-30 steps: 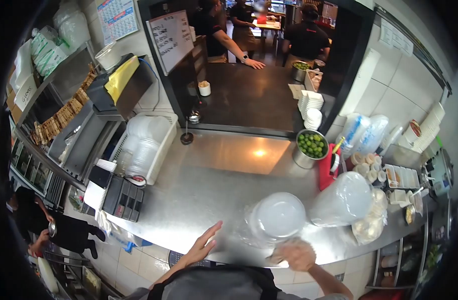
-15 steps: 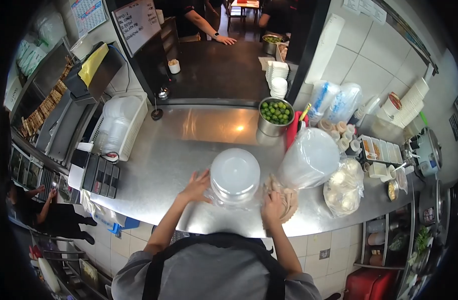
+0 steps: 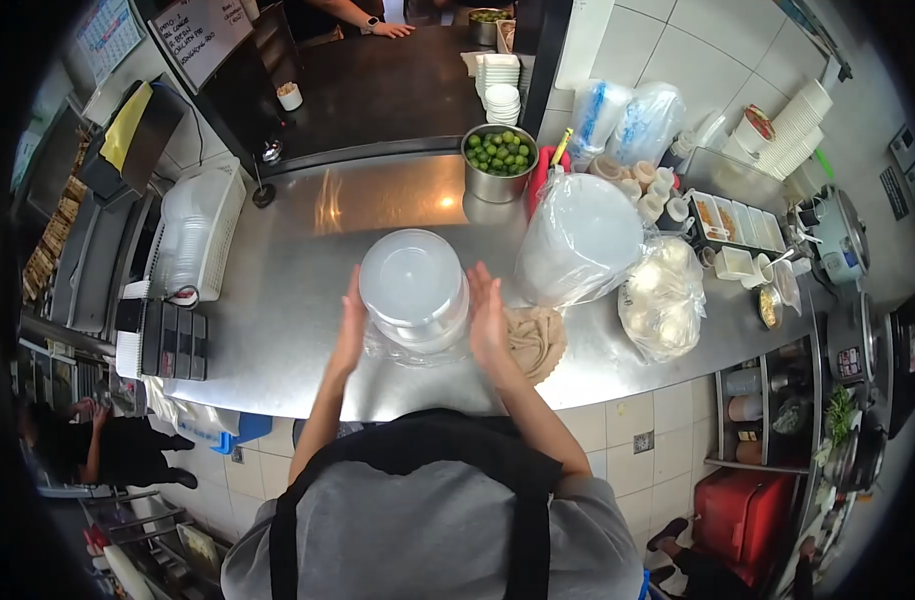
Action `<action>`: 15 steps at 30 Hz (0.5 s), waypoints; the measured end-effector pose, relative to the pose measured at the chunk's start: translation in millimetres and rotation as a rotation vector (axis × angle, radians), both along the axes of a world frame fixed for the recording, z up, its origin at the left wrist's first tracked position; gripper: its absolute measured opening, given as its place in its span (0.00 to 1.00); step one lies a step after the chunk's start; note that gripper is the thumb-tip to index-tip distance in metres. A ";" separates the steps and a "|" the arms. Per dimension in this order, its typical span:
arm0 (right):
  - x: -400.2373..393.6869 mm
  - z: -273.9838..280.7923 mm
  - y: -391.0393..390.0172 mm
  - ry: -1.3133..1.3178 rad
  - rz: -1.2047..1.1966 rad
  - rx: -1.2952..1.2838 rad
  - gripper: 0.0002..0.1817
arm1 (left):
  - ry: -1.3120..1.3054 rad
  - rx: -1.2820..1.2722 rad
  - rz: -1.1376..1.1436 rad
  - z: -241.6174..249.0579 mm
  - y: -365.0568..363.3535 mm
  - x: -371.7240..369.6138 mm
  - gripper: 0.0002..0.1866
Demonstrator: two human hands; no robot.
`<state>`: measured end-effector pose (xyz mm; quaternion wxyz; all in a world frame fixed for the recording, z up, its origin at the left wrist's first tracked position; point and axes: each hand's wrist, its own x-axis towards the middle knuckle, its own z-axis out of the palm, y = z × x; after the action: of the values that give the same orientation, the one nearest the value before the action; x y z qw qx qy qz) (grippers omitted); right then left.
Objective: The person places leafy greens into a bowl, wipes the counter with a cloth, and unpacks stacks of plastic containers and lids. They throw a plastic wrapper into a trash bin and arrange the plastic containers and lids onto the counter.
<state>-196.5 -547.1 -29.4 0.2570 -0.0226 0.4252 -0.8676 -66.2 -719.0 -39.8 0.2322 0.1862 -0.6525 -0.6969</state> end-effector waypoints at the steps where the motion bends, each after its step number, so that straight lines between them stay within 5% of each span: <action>1: -7.9 -35.3 -7.0 -0.090 0.022 -0.012 0.27 | -0.106 -0.184 -0.007 -43.8 -0.8 -2.8 0.28; 2: -12.6 -62.8 -8.6 -0.185 0.042 -0.021 0.27 | -0.193 -0.354 -0.014 -71.6 -1.5 -1.8 0.28; 5: -4.8 -102.9 8.8 0.464 0.181 0.479 0.27 | -0.389 -0.749 -0.087 -80.5 -4.0 17.0 0.26; 10: -8.9 -74.8 30.1 0.408 0.293 0.390 0.23 | -0.399 -0.965 -0.223 -55.9 -22.8 47.3 0.23; 13: -12.4 -65.0 47.8 0.423 0.244 0.358 0.22 | -0.390 -0.703 -0.247 -21.5 -41.8 59.3 0.21; 15: -13.7 -43.6 60.2 0.349 0.231 0.375 0.21 | -0.310 -1.009 0.125 -4.7 -51.6 61.1 0.18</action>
<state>-210.3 -486.9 -73.0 0.2768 -0.1722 0.6108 -0.7215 -5.2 -770.5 -44.5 0.2347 0.1907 -0.9211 -0.2454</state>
